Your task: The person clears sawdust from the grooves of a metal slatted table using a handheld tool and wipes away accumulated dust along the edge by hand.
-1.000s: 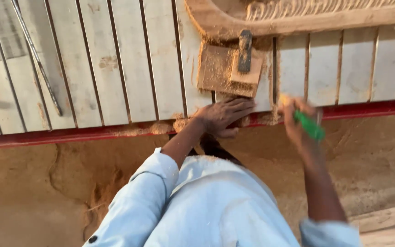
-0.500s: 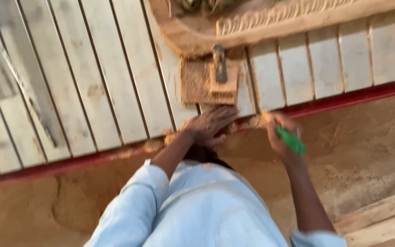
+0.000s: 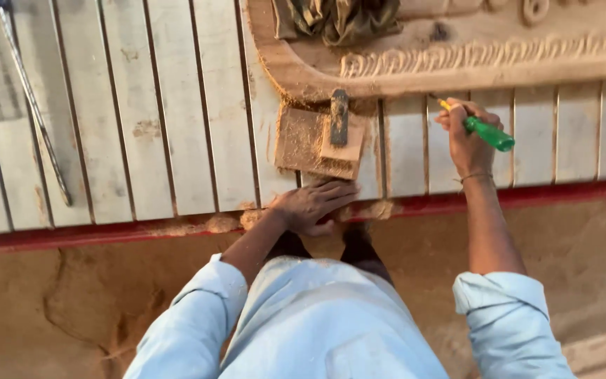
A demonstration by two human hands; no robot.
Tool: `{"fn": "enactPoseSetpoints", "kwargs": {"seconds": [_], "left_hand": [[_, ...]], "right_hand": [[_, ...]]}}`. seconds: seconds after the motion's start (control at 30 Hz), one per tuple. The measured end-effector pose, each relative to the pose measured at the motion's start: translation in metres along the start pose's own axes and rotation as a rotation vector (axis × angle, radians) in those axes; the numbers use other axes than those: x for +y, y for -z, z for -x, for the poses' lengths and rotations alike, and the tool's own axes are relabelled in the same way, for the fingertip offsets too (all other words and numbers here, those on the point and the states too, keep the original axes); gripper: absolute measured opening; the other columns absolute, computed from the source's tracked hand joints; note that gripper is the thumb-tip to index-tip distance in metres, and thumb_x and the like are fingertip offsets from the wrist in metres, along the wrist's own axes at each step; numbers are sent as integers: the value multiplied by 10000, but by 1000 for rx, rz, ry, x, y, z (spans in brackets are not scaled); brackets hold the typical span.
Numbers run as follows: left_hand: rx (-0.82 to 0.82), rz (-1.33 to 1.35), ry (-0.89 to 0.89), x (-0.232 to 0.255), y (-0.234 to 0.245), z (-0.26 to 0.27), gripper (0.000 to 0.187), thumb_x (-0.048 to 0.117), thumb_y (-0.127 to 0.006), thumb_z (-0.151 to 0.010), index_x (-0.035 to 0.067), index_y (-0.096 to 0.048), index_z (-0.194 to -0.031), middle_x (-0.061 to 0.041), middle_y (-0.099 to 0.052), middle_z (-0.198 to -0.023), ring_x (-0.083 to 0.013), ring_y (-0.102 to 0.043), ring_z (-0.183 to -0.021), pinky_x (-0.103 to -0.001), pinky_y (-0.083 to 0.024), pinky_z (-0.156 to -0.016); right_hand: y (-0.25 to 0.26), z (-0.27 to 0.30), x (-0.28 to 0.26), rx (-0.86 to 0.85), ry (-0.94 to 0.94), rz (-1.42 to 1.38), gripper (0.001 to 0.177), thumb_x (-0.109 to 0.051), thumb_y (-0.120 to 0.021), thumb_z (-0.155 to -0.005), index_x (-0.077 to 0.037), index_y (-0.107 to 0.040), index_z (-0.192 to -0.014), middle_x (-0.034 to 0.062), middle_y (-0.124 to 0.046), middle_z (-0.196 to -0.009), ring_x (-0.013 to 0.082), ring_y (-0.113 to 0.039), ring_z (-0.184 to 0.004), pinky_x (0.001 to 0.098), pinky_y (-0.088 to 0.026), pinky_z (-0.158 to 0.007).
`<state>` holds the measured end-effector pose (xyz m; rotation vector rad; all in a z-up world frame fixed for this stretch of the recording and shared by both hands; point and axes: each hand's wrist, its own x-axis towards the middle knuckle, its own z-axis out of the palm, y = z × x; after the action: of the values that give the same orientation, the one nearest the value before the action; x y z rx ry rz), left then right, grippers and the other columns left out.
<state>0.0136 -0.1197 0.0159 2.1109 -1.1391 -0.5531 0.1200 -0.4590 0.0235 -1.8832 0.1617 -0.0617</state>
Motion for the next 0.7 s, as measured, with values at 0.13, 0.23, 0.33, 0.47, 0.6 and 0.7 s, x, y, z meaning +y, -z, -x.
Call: {"fn": "enactPoseSetpoints", "kwargs": {"seconds": [0.13,0.23,0.33,0.47,0.6,0.7], "left_hand": [[24,-10,8,3,-3,1,874,206,-677,-762,89,-362,-1569,-117,-398,-1628,-314,-414,-1475,-487,-336,-1241],[14,-51,12,4,-9,0,881,175,-669,-755,104,-369,-1580,-117,-413,-1628,-314,-437,-1462,-484,-369,-1216],[0,-77,57,6,-9,-2,887,176,-685,-744,112,-375,-1573,-106,-433,-1606,-320,-449,-1443,-499,-380,-1205],[49,-76,-47,5,-8,-6,905,182,-680,-709,135,-383,-1563,-112,-433,-1590,-330,-437,-1459,-489,-397,-1210],[2,-90,35,5,-5,-6,898,210,-665,-714,118,-375,-1559,-125,-426,-1603,-334,-438,-1452,-490,-390,-1204],[9,-153,18,9,-17,-2,832,250,-637,-781,116,-370,-1558,-151,-406,-1596,-348,-415,-1469,-502,-370,-1217]], "right_hand": [[10,-12,11,-123,38,-71,313,-176,-580,-1068,80,-731,-1164,150,-764,-925,183,-765,-863,286,-631,-809],[15,-14,19,-182,141,84,322,-181,-572,-1078,78,-732,-1179,160,-774,-945,192,-779,-904,299,-630,-817],[8,-17,29,-182,116,93,299,-200,-577,-1057,34,-738,-1151,135,-778,-935,201,-789,-876,321,-635,-794],[7,-26,49,-22,760,799,264,-203,-617,-1069,-93,-713,-849,-20,-822,-885,291,-752,-814,428,-558,-755],[12,-15,38,-195,298,359,316,-212,-559,-1067,-101,-673,-793,38,-778,-815,246,-697,-687,404,-566,-783],[29,32,19,-218,182,301,278,-213,-546,-1040,-76,-711,-863,65,-767,-802,204,-745,-697,367,-592,-742]]}}
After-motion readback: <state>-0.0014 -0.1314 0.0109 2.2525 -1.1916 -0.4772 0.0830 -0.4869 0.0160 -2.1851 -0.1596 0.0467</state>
